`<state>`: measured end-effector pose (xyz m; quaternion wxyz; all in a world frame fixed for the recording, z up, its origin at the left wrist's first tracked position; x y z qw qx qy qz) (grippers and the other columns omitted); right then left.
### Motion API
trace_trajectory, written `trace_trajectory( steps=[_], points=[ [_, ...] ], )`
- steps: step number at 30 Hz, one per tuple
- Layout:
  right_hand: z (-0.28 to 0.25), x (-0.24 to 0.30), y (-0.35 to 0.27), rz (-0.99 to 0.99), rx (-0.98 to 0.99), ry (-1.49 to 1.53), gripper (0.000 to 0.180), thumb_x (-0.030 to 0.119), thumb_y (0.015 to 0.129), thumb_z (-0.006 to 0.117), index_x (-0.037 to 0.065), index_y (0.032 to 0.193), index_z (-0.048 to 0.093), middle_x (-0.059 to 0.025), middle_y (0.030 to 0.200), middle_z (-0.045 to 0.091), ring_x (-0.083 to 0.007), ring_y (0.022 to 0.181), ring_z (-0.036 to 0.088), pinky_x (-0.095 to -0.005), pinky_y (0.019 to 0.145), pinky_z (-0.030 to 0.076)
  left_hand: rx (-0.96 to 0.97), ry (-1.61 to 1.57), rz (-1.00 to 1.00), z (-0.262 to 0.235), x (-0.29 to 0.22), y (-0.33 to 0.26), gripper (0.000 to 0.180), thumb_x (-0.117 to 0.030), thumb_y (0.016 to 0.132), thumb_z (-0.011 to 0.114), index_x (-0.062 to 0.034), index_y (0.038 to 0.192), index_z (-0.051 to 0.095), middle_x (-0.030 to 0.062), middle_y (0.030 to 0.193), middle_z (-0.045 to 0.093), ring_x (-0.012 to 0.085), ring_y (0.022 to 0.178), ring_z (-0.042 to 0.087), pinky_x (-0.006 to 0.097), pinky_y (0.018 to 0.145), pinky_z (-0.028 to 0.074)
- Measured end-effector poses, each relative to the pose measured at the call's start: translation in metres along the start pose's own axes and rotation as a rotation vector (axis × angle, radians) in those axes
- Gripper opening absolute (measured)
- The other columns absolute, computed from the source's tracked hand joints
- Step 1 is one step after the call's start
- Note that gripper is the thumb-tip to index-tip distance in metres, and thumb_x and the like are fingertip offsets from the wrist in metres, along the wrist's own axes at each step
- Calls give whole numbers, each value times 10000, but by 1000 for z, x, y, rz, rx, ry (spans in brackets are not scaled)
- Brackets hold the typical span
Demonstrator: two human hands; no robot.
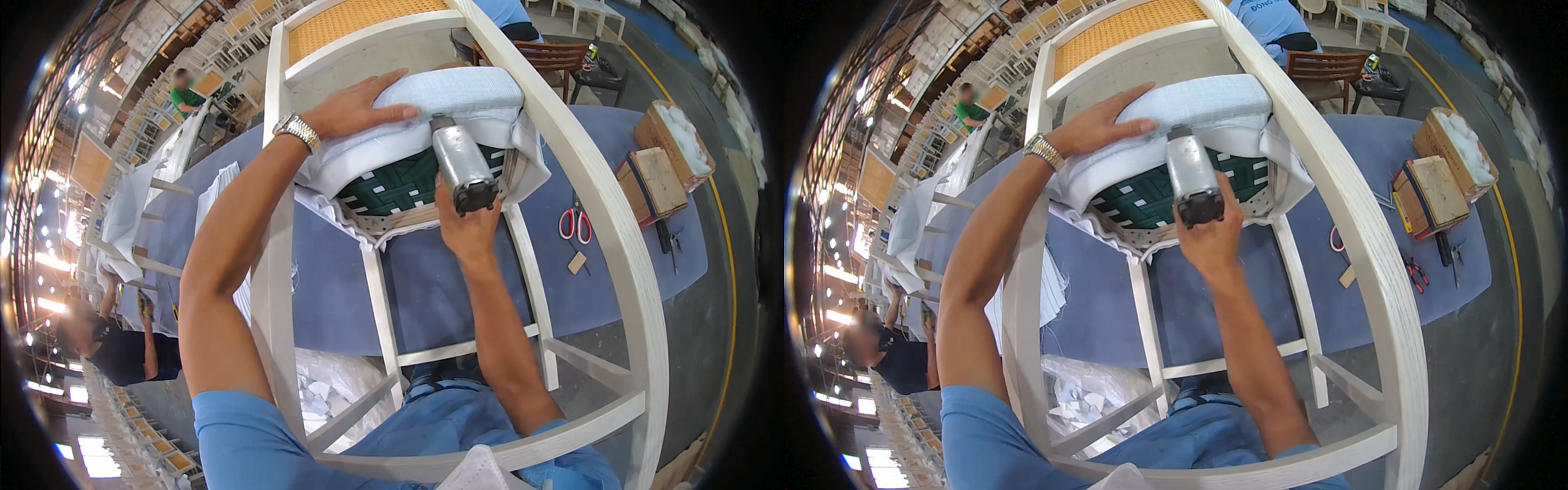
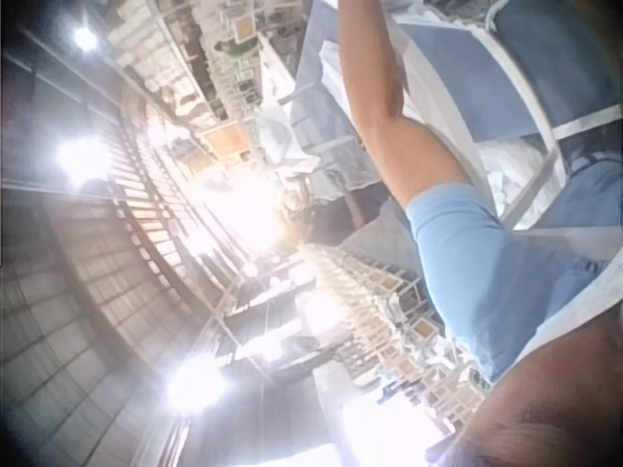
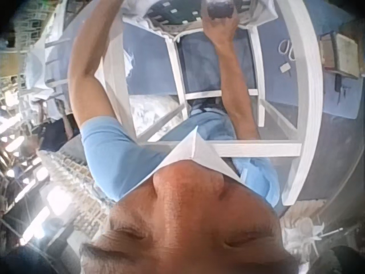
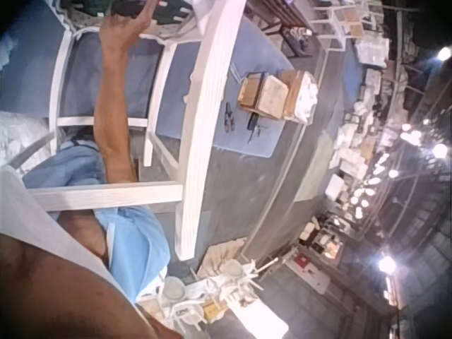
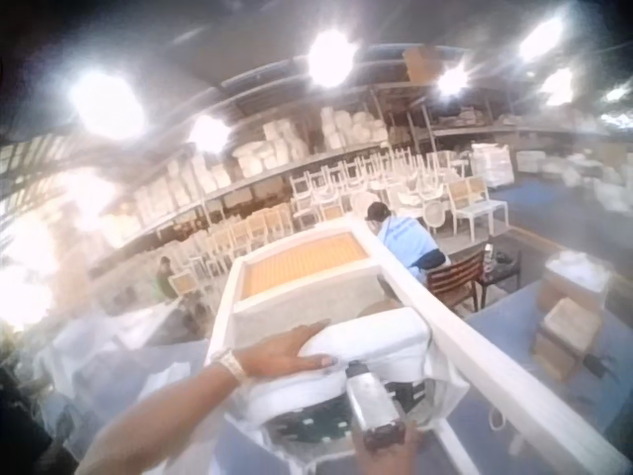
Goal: The person staples white fabric onto the underside of a white wooden chair frame using a pneumatic staple gun. They repeatedly pull the fabric taut, staple it, and trim excess material with a utility knife while working in a factory setting.
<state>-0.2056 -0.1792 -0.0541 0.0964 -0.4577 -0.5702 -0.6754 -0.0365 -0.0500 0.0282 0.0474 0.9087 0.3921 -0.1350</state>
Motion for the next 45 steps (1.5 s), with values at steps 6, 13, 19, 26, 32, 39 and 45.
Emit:
trace_trajectory(
  steps=[6, 13, 19, 26, 32, 39, 45],
  points=[
    [17, 29, -2, -34, -2, 109, 407, 11, 743, 704, -32, 1133, 597, -187, 1064, 623, -377, 909, 645, -392, 792, 524, -78, 197, 101, 1, -13, -16, 953, -488, 833, 675, -100, 1570, 215, 280, 1466, 414, 435, 1336, 443, 460, 1111, 370],
    [30, 34, -5, -21, 12, 58, 458, -8, 699, 699, 0, 1142, 580, -184, 1070, 595, -391, 925, 621, -419, 782, 521, -110, 209, 103, 0, -21, -19, 914, -259, 796, 668, -147, 1576, 206, 266, 1473, 416, 438, 1332, 445, 468, 1108, 380],
    [30, 27, -4, 108, 33, 88, 462, 14, 682, 721, -28, 1120, 582, -185, 1035, 591, -404, 895, 617, -412, 771, 515, -133, 243, 136, 0, -26, -21, 924, -229, 789, 701, -125, 1569, 216, 270, 1460, 430, 448, 1310, 461, 478, 1095, 390],
    [36, 33, -1, 83, 79, 140, 498, 8, 680, 701, -28, 1160, 576, -188, 1012, 599, -414, 889, 618, -413, 781, 515, -154, 297, 162, 2, -21, -17, 958, -299, 774, 752, -113, 1559, 234, 287, 1435, 450, 463, 1266, 493, 490, 1072, 404],
    [40, 32, -4, 141, 158, 105, 711, -57, 623, 656, 9, 1315, 509, -205, 1104, 590, -461, 995, 589, -454, 831, 516, -139, 288, 152, 3, -24, -21, 966, -308, 777, 751, -110, 1562, 224, 272, 1464, 424, 461, 1266, 491, 489, 1075, 403],
    [37, 33, -6, 123, 96, 52, 536, -25, 690, 692, -30, 1208, 556, -189, 1017, 635, -367, 876, 655, -374, 777, 527, -236, 374, 297, 1, -45, -48, 938, -293, 786, 744, -109, 1558, 245, 263, 1543, 326, 460, 1334, 435, 466, 1140, 342],
    [8, 3, -2, 104, -141, 153, 455, -19, 697, 706, -35, 1138, 591, -175, 1005, 637, -327, 917, 643, -373, 799, 515, -57, -171, 408, -21, -86, -82, 621, -270, 930, 643, -104, 1491, 434, 175, 1544, 406, 334, 1442, 366, 419, 1193, 268]
  ],
)
Point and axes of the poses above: each hand's wrist, its own y-axis towards the middle knuckle, its own z-axis out of the palm, x = y × z, the point moved 10 cm from there along y, towards the middle knuckle
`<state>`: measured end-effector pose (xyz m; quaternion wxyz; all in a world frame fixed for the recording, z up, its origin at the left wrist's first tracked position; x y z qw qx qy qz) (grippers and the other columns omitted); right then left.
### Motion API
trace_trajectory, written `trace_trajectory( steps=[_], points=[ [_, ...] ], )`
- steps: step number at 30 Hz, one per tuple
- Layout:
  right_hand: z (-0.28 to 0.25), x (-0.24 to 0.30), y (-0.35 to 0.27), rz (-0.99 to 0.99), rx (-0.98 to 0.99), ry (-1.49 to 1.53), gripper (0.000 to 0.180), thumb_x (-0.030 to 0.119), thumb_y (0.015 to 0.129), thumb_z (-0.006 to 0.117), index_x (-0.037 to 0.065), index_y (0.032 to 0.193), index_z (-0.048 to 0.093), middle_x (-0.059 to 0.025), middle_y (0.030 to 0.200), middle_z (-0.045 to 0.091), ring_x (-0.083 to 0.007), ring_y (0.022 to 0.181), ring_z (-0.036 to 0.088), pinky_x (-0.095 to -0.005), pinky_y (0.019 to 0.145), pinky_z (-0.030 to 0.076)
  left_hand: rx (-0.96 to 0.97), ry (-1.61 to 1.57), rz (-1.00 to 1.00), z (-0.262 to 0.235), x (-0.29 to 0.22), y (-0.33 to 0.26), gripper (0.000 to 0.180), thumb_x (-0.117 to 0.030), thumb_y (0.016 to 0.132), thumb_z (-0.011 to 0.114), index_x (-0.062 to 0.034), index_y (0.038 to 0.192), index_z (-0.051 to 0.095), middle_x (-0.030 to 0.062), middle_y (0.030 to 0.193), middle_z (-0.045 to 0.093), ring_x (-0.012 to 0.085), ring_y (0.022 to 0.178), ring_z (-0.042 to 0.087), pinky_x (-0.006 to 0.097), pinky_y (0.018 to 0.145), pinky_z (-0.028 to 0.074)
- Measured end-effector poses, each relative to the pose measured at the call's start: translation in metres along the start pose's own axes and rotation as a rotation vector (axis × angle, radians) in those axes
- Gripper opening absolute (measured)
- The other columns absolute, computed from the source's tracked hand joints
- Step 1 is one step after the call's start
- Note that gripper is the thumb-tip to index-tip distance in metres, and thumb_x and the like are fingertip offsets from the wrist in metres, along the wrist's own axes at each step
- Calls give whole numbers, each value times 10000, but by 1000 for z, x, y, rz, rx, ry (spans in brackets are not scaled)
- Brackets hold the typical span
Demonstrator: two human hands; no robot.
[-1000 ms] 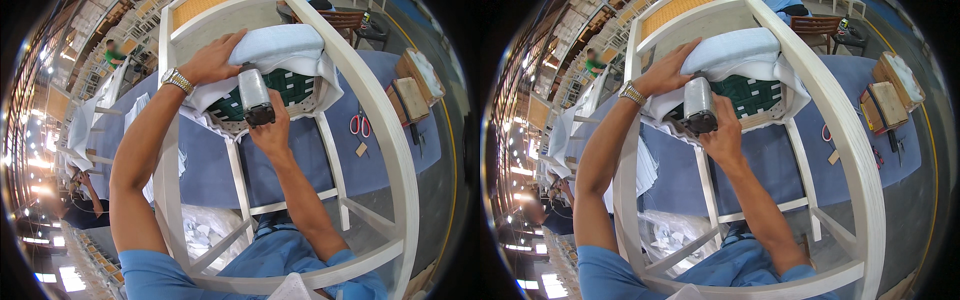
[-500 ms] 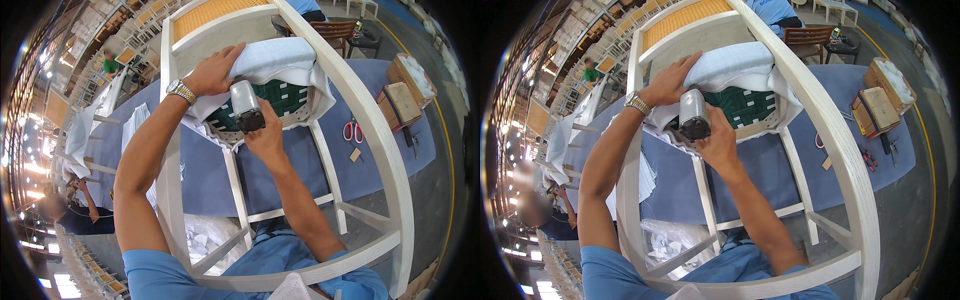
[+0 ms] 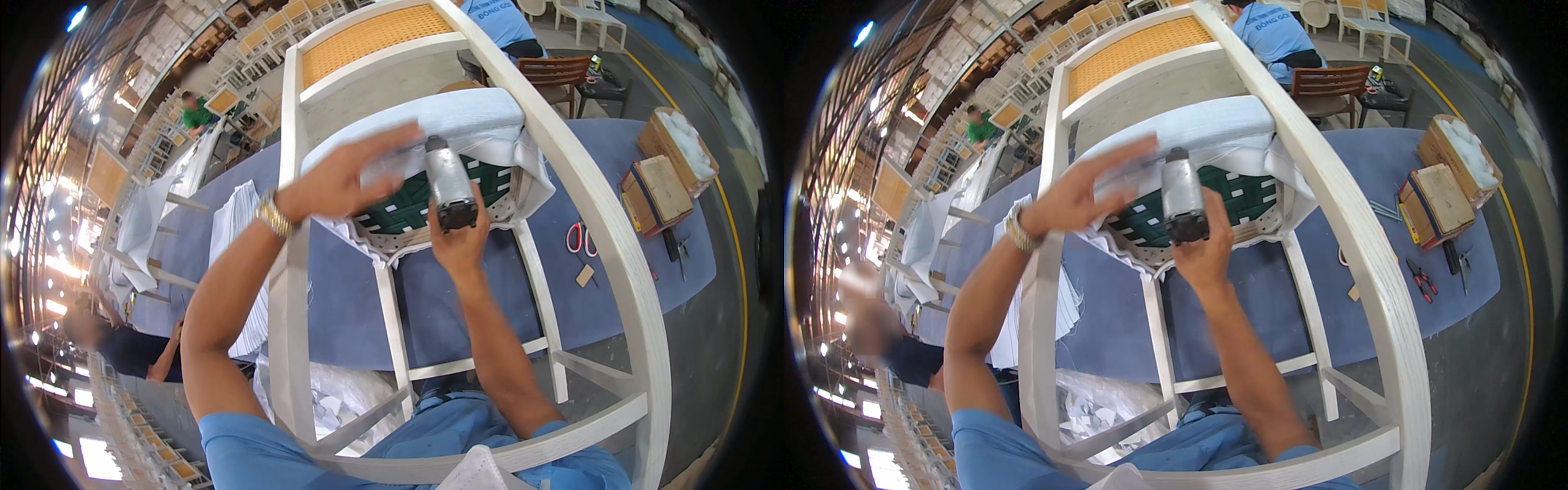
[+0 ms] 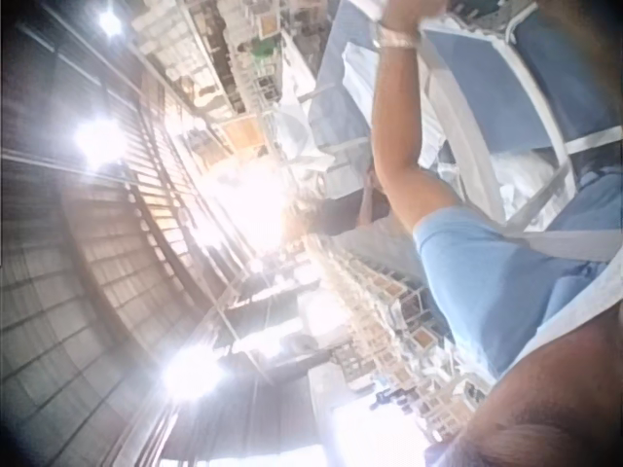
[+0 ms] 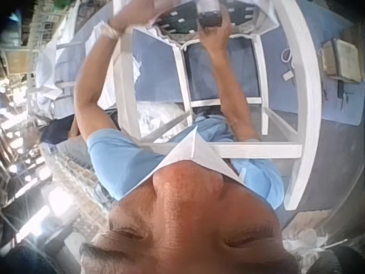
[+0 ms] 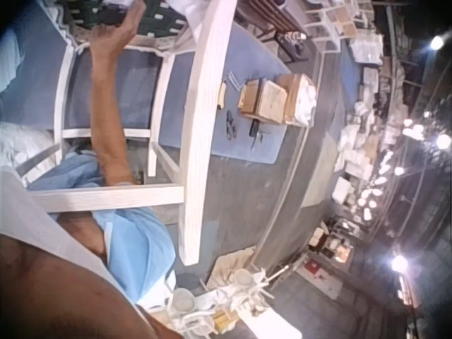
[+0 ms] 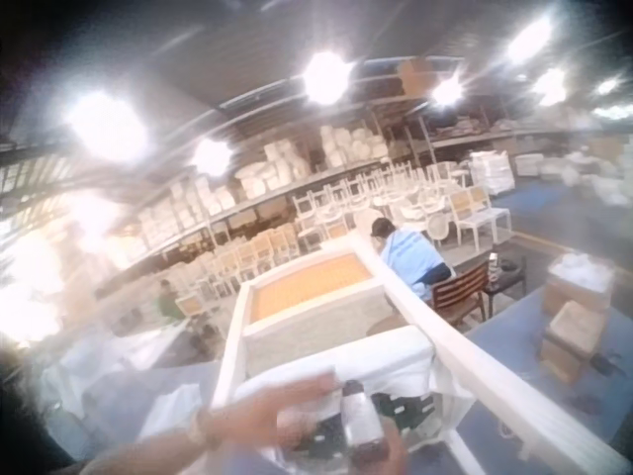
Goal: The person staples white fabric onto the underside of a white wooden chair frame using a pneumatic staple gun. They repeatedly pull the fabric taut, staple it, and trim excess material with a utility knife while working in a factory setting.
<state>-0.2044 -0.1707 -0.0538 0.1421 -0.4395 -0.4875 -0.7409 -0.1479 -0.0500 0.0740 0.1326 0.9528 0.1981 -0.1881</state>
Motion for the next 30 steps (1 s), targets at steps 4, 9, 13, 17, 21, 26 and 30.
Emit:
trace_trajectory(
  steps=[4, 9, 13, 17, 21, 26, 30],
  points=[
    [10, -15, -6, 140, 86, 81, 424, -51, 700, 703, -30, 1111, 599, -193, 1049, 608, -393, 908, 634, -398, 807, 507, -172, 167, -295, -58, 102, 21, 630, -505, 996, 525, -77, 1456, 476, 150, 1501, 473, 294, 1413, 408, 393, 1167, 315],
    [9, -15, -5, -5, 173, -100, 370, -29, 735, 714, -52, 1083, 590, -186, 1035, 602, -387, 862, 634, -398, 777, 511, 23, 75, -513, -20, 151, 24, 785, -658, 953, 459, -81, 1485, 436, 203, 1491, 460, 343, 1392, 420, 414, 1156, 322],
    [9, -8, 0, 24, 150, -41, 375, -18, 728, 713, -51, 1082, 592, -186, 1027, 610, -370, 881, 638, -387, 786, 512, 62, 227, -415, 1, 116, 16, 954, -733, 865, 533, -100, 1545, 319, 240, 1504, 413, 383, 1379, 423, 433, 1148, 330],
    [21, 26, -8, -135, 100, -21, 279, 31, 801, 719, -22, 1060, 628, -190, 1016, 648, -326, 851, 673, -366, 729, 529, 47, 390, -361, 3, 95, 9, 948, -524, 843, 669, -130, 1575, 213, 258, 1508, 382, 424, 1364, 422, 464, 1129, 358],
    [42, 38, -16, -143, 194, -64, 316, 83, 776, 710, -17, 1061, 619, -205, 1078, 615, -401, 925, 640, -419, 773, 532, -8, 453, -276, 4, 90, 4, 922, -269, 802, 699, -137, 1571, 209, 261, 1502, 384, 441, 1347, 429, 477, 1110, 384],
    [47, 32, -24, -92, 167, -1, 475, 76, 747, 692, -34, 1192, 567, -221, 1133, 597, -431, 1004, 612, -437, 849, 521, -27, 468, -279, 3, 86, 4, 898, -204, 807, 685, -150, 1570, 215, 252, 1496, 401, 428, 1338, 446, 479, 1100, 395],
    [48, 26, -24, -46, 188, -23, 643, 12, 713, 705, -19, 1326, 513, -228, 1176, 587, -445, 1031, 614, -446, 877, 531, -31, 451, -287, 5, 88, 7, 894, -212, 812, 690, -158, 1570, 220, 251, 1493, 407, 424, 1332, 456, 480, 1099, 396]
  ],
)
Point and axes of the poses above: each hand's wrist, its own y-axis towards the middle knuckle, its own z-axis out of the palm, x = y × z, the point moved 10 cm from there along y, towards the middle knuckle
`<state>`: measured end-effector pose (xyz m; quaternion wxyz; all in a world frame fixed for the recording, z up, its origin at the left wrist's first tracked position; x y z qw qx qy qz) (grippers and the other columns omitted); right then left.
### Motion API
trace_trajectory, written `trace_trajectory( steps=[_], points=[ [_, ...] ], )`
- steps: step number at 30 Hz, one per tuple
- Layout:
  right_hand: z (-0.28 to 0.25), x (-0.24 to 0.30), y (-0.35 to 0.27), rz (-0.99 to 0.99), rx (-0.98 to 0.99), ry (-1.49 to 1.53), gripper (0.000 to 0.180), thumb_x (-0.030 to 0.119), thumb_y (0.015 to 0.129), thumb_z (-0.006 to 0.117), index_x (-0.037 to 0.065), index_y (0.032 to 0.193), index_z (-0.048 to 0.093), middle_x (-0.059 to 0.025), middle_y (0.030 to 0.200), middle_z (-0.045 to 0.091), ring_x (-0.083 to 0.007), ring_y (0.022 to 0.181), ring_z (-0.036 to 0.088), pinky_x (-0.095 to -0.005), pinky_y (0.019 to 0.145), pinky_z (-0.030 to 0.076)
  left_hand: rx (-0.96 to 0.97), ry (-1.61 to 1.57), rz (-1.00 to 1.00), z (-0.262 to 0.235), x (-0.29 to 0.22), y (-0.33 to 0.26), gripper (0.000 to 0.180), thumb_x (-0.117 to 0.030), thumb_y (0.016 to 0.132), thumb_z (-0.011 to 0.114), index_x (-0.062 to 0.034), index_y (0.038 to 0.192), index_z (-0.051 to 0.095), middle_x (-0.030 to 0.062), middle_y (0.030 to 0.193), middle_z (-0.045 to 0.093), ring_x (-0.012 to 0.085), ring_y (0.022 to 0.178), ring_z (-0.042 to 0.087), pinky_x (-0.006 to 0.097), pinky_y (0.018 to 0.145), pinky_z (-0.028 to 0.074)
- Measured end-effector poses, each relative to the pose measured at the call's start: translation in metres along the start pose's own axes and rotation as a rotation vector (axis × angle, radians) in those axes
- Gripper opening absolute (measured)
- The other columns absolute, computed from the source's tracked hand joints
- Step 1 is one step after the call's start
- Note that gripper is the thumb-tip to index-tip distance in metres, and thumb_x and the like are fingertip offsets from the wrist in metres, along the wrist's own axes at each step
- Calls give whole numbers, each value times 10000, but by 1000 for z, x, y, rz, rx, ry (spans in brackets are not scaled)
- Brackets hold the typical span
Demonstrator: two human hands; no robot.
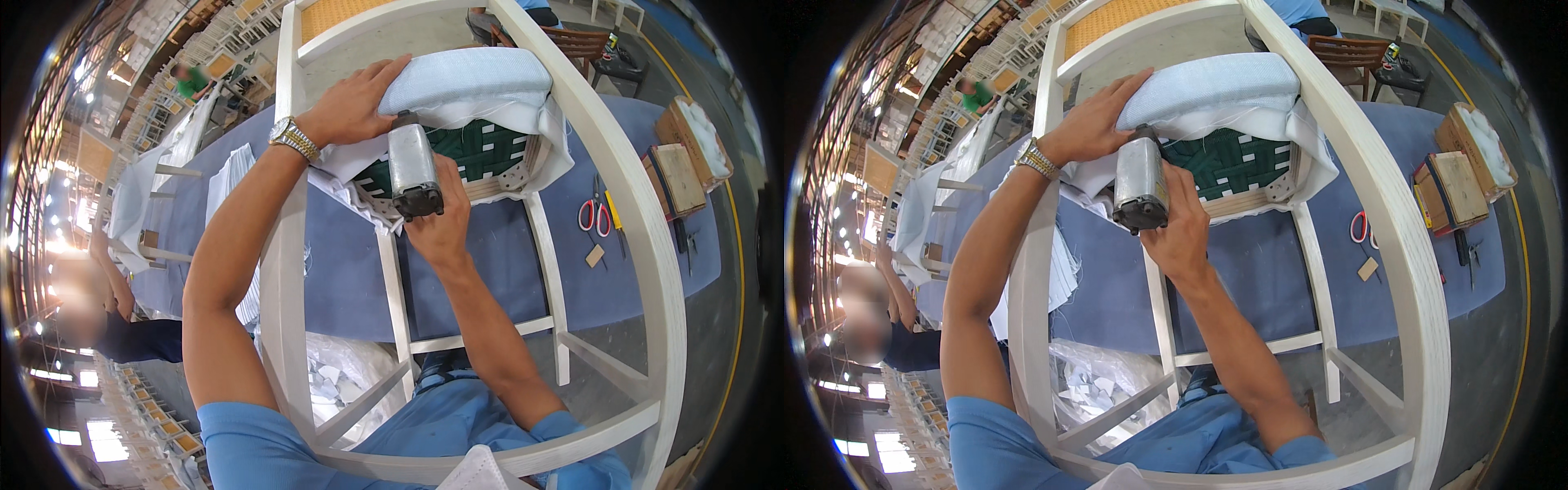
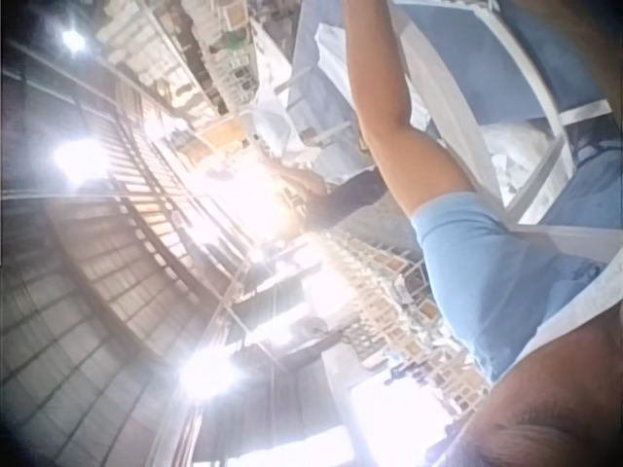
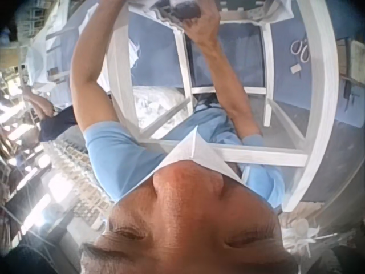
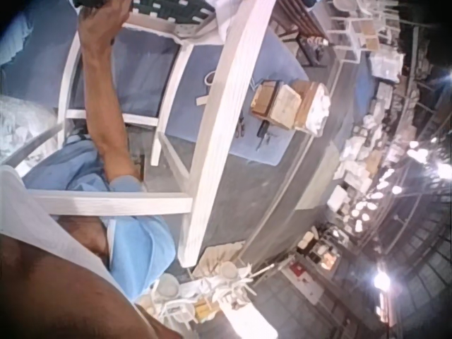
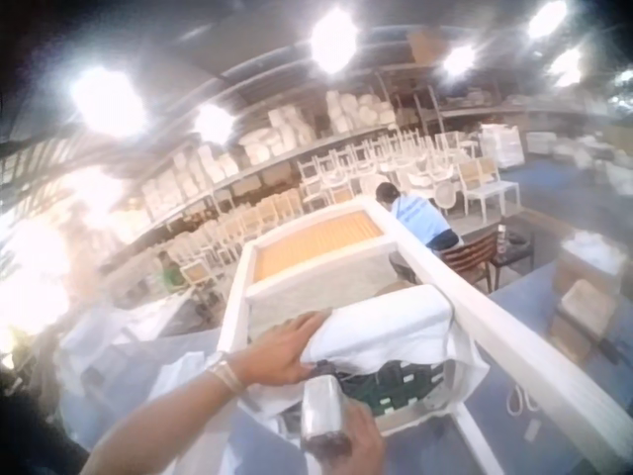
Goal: The person staples white fabric onto the underside of a white wooden chair frame using a pneumatic staple gun. They repeatedly pull the fabric taut, staple it, and trim excess material with a utility knife while working in a factory setting.
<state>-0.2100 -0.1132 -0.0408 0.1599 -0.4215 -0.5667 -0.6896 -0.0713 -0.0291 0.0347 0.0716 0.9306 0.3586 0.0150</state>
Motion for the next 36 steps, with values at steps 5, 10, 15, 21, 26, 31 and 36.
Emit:
trace_trajectory(
  steps=[5, 10, 15, 21, 26, 31, 36],
  points=[
    [1, -7, -2, 63, 43, -30, 567, 20, 714, 692, -23, 1257, 539, -218, 1121, 596, -437, 983, 616, -437, 838, 521, -62, 51, 62, -1, -4, -4, 895, -224, 815, 705, -143, 1567, 228, 254, 1492, 408, 429, 1322, 463, 482, 1093, 398],
    [-3, 8, -2, -94, -45, -32, 424, 45, 708, 699, -30, 1107, 578, -202, 1040, 600, -415, 894, 625, -419, 773, 524, -56, 85, 54, 1, -2, -3, 907, -301, 823, 735, -116, 1559, 238, 260, 1480, 418, 443, 1292, 482, 492, 1078, 403],
    [3, 4, 2, 12, 1, 49, 437, 33, 694, 691, -20, 1114, 581, -189, 1026, 603, -416, 868, 628, -398, 765, 524, -49, 92, 51, 3, -2, -3, 899, -439, 858, 724, -105, 1549, 257, 247, 1480, 422, 435, 1299, 478, 479, 1092, 388],
    [10, -4, 0, 135, 114, 44, 717, -75, 639, 645, 23, 1337, 515, -187, 1134, 583, -431, 995, 617, -422, 820, 541, -49, 83, 48, 0, -1, -2, 909, -454, 850, 726, -106, 1548, 259, 243, 1491, 410, 432, 1318, 459, 480, 1100, 383],
    [10, -2, 1, 148, 114, 16, 711, -44, 646, 670, 33, 1335, 513, -182, 1128, 587, -439, 990, 615, -441, 803, 538, -39, 88, 26, 0, -1, -3, 908, -426, 845, 733, -103, 1549, 257, 238, 1498, 404, 424, 1331, 449, 478, 1110, 374],
    [10, -10, 0, 95, 84, -9, 688, -33, 649, 682, 24, 1317, 526, -180, 1076, 591, -440, 944, 616, -425, 801, 532, -55, 94, 50, 1, -3, -2, 922, -366, 821, 751, -110, 1552, 250, 234, 1514, 385, 428, 1350, 428, 473, 1130, 356],
    [-22, -11, -25, 107, 59, -40, 429, 6, 705, 708, -19, 1119, 598, -177, 994, 603, -394, 854, 626, -384, 752, 519, -122, 133, 91, -8, -22, -23, 909, -291, 818, 736, -129, 1561, 237, 223, 1547, 347, 403, 1421, 348, 467, 1167, 317]
  ],
)
Point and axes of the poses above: each hand's wrist, its own y-axis towards the middle knuckle, its own z-axis out of the palm, x = y × z, the point moved 10 cm from there along y, towards the middle knuckle
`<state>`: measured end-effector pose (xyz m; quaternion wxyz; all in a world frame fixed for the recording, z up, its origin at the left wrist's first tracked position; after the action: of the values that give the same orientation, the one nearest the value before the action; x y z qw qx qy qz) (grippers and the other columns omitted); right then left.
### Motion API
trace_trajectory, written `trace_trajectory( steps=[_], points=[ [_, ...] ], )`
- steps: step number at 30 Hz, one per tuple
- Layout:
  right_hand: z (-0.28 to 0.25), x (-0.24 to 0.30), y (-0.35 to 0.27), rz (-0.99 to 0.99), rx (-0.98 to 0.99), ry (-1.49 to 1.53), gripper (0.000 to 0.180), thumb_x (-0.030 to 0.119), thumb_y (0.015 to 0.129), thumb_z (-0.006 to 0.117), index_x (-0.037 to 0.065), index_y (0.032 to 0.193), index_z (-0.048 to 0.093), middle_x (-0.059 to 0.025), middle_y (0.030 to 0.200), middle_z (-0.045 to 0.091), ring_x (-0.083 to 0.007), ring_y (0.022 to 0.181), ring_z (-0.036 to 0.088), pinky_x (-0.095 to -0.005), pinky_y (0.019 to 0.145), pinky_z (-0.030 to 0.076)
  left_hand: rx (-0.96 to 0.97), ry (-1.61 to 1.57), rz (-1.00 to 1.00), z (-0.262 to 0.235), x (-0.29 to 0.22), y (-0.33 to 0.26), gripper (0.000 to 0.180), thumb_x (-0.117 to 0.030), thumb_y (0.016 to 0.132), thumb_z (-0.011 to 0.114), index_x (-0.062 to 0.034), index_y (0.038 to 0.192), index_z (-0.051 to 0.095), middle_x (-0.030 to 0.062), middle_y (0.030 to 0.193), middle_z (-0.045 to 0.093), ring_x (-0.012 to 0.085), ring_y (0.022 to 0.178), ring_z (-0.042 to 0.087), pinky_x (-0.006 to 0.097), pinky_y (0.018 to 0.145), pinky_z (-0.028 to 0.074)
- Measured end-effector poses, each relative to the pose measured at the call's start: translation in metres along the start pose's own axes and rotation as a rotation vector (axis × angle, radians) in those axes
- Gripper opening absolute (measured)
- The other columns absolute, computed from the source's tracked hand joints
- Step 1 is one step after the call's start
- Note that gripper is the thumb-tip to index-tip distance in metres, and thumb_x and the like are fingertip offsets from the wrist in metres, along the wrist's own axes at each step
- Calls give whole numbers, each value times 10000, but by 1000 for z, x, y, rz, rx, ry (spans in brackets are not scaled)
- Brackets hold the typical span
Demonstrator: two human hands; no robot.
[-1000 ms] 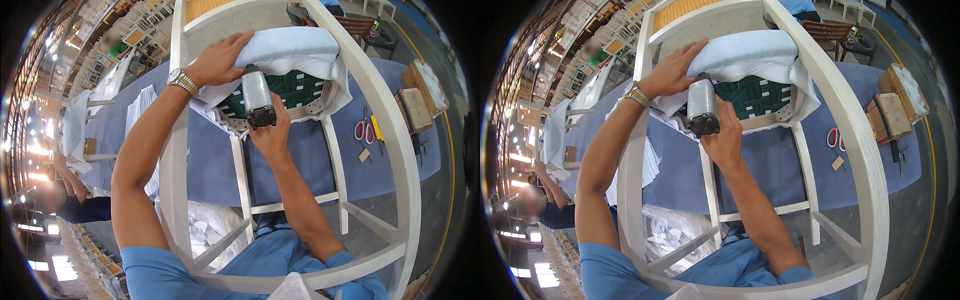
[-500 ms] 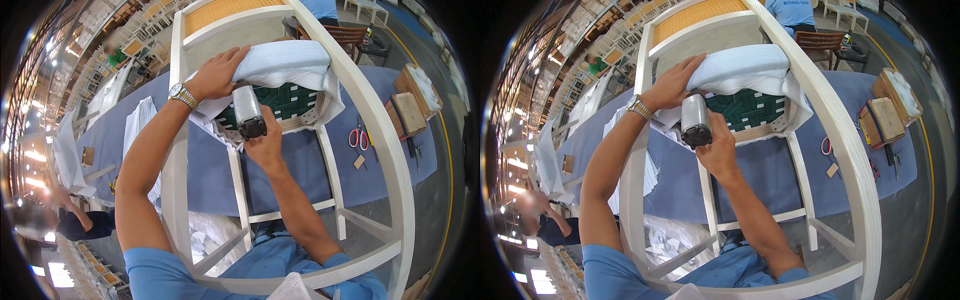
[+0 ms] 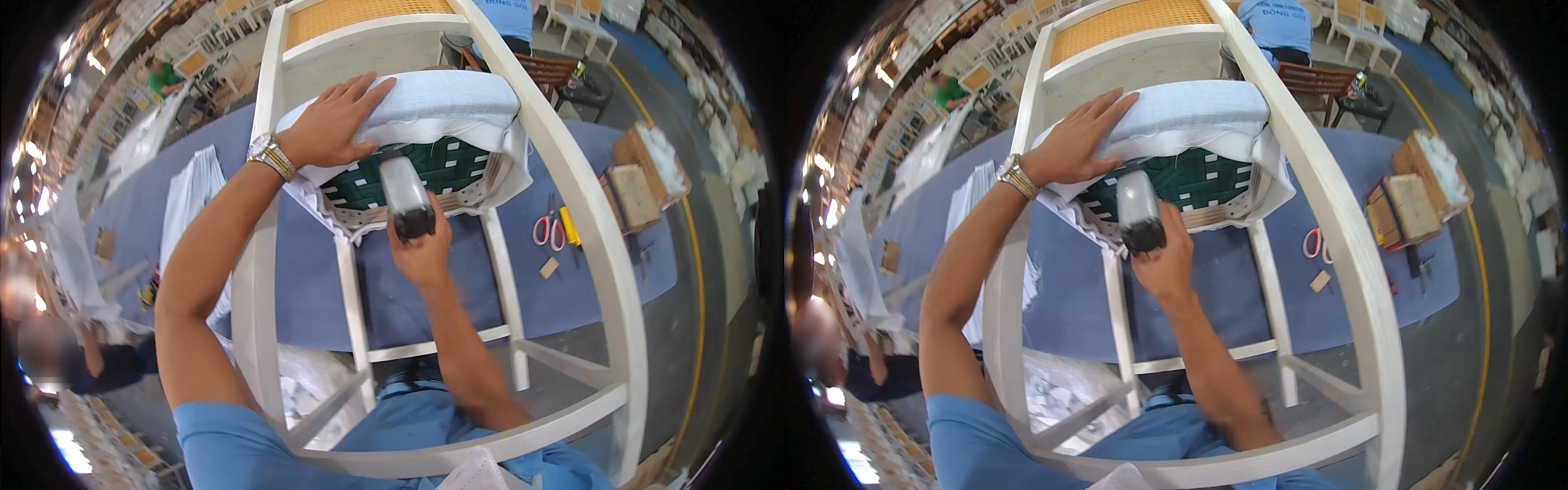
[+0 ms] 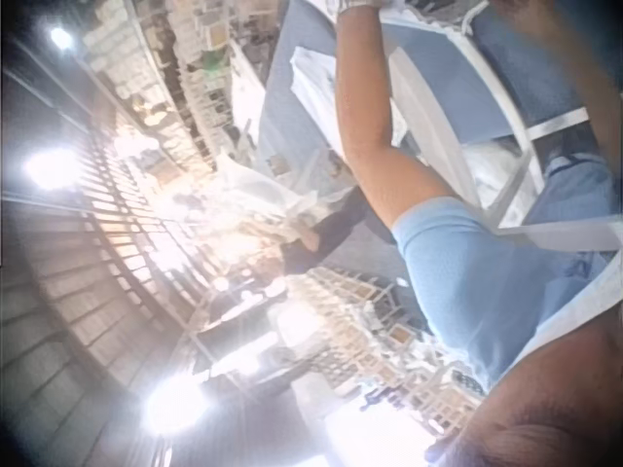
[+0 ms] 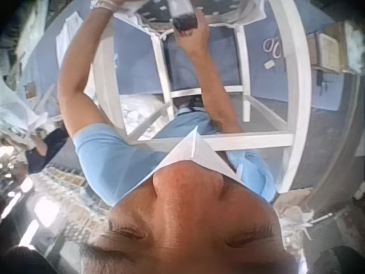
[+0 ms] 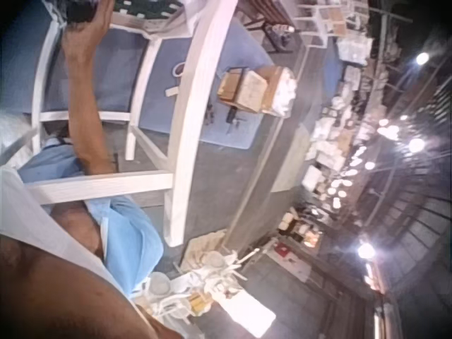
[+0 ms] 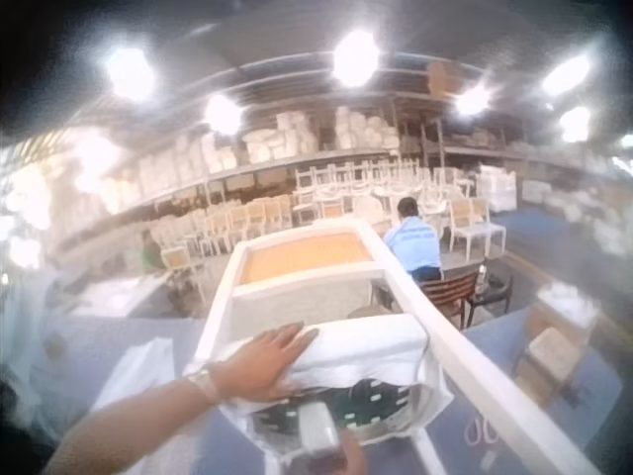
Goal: The person staples white fabric onto the underside of a white wooden chair frame using a pneumatic staple gun. They repeatedly pull the fabric taut, staple it, and trim excess material with a utility knife while working in a factory setting.
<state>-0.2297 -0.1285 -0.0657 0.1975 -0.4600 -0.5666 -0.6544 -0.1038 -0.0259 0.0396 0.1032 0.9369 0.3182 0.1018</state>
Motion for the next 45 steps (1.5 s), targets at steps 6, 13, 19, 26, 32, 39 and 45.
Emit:
trace_trajectory(
  steps=[6, 13, 19, 26, 32, 39, 45],
  points=[
    [-57, -49, -104, 353, 118, -151, 232, 52, 784, 719, 1, 978, 602, -150, 870, 627, -362, 789, 642, -378, 722, 518, 47, -338, -129, -37, -26, -48, 779, -248, 855, 690, -135, 1536, 329, 197, 1581, 316, 371, 1440, 336, 448, 1179, 299],
    [-98, -96, -216, 702, 92, -123, 284, 164, 835, 728, -16, 1032, 631, -170, 866, 688, -283, 812, 691, -389, 750, 534, -216, -686, -481, -97, -85, -228, 369, -201, 965, 552, -17, 1272, 637, 174, 1425, 546, 293, 1398, 433, 373, 1142, 334],
    [-119, -74, -281, 688, 120, 17, 245, 176, 896, 704, -14, 1036, 640, -111, 807, 684, -203, 597, 642, -358, 587, 517, -612, -1153, -562, -120, -124, -266, 452, -283, 1020, 407, 45, 1109, 704, 197, 1262, 657, 287, 1290, 548, 412, 1177, 246],
    [-147, -60, -268, 682, 173, -277, 219, 166, 851, 736, -13, 959, 672, -95, 674, 675, -213, 614, 667, -350, 616, 517, -359, -1031, -142, -126, -186, -249, 524, -292, 1024, 413, -92, 646, 716, 17, 708, 718, 141, 792, 647, 422, 1140, 254],
    [-134, -9, -221, -196, 379, -621, 313, 88, 809, 690, -12, 1104, 656, -224, 1047, 656, -411, 1004, 620, -457, 902, 472, -436, -951, -55, -135, -189, -247, 445, -209, 984, 505, -116, 579, 663, -13, 600, 628, 151, 625, 550, 387, 999, 369],
    [-77, 55, -152, 73, 633, -837, 581, 79, 704, 727, 59, 1267, 585, -165, 1129, 637, -388, 1039, 624, -447, 867, 522, -702, -855, 148, -146, -192, -261, 167, -183, 808, 695, -112, 662, 660, 28, 617, 609, 220, 643, 567, 388, 859, 449],
    [-59, 72, -132, 212, 816, -1088, 539, 101, 720, 716, 100, 1246, 594, -138, 1087, 639, -385, 965, 647, -475, 809, 532, -580, -872, 284, -152, -199, -262, 175, -248, 791, 751, -107, 725, 669, 39, 737, 654, 223, 711, 594, 370, 769, 473]
  ],
)
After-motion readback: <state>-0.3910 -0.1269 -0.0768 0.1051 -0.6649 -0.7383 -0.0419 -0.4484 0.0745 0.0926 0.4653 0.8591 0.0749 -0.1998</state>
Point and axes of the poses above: each hand's wrist, its own y-axis towards the middle knuckle, its own z-axis out of the palm, x = y × z, the point moved 10 cm from there along y, towards the middle knuckle
